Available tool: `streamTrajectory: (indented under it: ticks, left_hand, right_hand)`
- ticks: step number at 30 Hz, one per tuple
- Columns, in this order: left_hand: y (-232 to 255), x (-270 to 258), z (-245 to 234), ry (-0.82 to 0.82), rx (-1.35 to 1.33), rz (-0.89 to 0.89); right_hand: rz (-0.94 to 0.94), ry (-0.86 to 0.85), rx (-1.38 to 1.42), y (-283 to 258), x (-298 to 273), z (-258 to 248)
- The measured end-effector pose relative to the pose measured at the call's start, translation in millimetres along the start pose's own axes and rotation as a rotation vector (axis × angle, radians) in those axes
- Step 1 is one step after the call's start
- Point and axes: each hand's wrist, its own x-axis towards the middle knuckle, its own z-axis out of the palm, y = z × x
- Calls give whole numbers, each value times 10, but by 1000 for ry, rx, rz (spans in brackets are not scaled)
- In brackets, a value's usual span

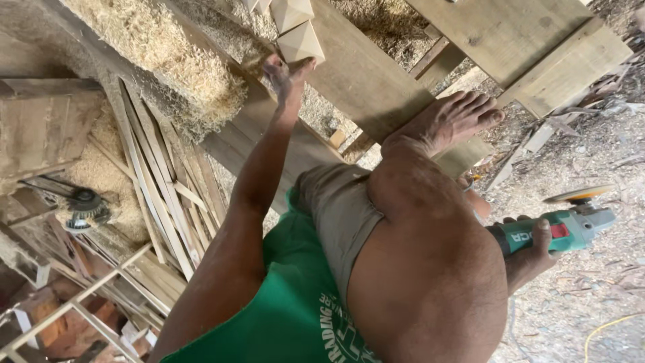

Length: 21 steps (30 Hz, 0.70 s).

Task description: The person uses an angle grinder with a sanding disc to smooth the edges of small wooden blocks. They hold the blocks with their left hand and operate the tool with their right hand, working on a wooden workbench.

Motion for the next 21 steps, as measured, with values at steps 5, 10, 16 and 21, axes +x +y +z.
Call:
streamTrajectory:
  ticks: [5,10,16,21]
  left_hand:
    - [-283,-75,-139,-32,-252,-193]
    - [89,-540,-297,-364,-67,213]
    - [1139,-1086,1239,-811,-242,160]
    - [1459,-1523,2795,-1054,-80,661]
  right_hand:
    - [45,-43,48,202,42,-28]
    - [108,-107,111,486,103,22]
    - [67,-140,208,432,300,-54]
    - [-126,-15,66,123,705,-88]
